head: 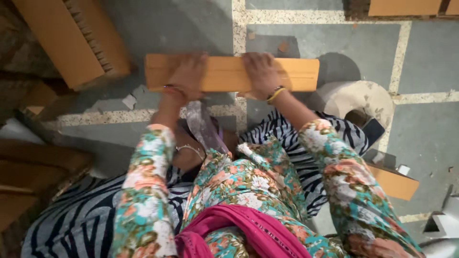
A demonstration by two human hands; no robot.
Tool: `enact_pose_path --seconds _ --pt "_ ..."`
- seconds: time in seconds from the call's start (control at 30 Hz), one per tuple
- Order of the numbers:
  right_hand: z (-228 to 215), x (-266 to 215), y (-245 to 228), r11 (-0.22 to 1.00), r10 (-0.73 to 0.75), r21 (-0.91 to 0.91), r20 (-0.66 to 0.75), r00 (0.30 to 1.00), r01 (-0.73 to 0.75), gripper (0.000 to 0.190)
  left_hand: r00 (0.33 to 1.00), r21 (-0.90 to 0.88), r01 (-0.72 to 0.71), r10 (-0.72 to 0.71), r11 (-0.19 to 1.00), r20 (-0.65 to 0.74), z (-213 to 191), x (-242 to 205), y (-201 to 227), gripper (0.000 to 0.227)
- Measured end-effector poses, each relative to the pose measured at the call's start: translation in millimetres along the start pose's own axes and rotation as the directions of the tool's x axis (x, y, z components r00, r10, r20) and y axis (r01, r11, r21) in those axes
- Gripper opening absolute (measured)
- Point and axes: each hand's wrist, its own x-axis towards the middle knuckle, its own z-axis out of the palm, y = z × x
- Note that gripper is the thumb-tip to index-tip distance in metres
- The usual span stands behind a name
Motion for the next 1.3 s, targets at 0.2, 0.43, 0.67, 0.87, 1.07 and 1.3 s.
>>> enact_pose_path --seconds 0.2,0.43,0.67,0.87,1.07,1.3 --pt "-2 28 -26 0.995 0.045 0.092 -0.020 0.999 -0.043 0.117 0.999 0.048 0.033 -0.034 0.998 0.017 8 34 48 0.109" --pt "-5 37 -20 0.986 0.041 0.161 0.005 0.999 -0.041 0.113 0.997 0.074 0.021 -0.015 0.997 -0.077 25 39 36 0.089" --pt "14 28 -23 1.000 0.023 -0.011 0.108 0.994 -0.022 0.112 0.998 0.009 -0.005 0.005 1.000 -0.057 9 29 41 0.100" --pt "14 17 -29 0.993 -0.017 0.118 -0.022 1.000 0.019 0.121 0.999 -0.036 -0.038 0.037 0.999 -0.040 17 23 37 0.115" --pt "-2 -27 40 0.996 -0.091 -0.014 0.049 0.995 0.092 0.126 1.000 -0.031 -0.014 0.014 0.999 -0.019 14 -8 -12 0.137" --pt "-18 -85 110 0.999 -0.014 -0.029 -0.003 1.000 0.013 0.126 0.982 0.123 0.181 -0.172 0.976 -0.076 6 -49 -81 0.141"
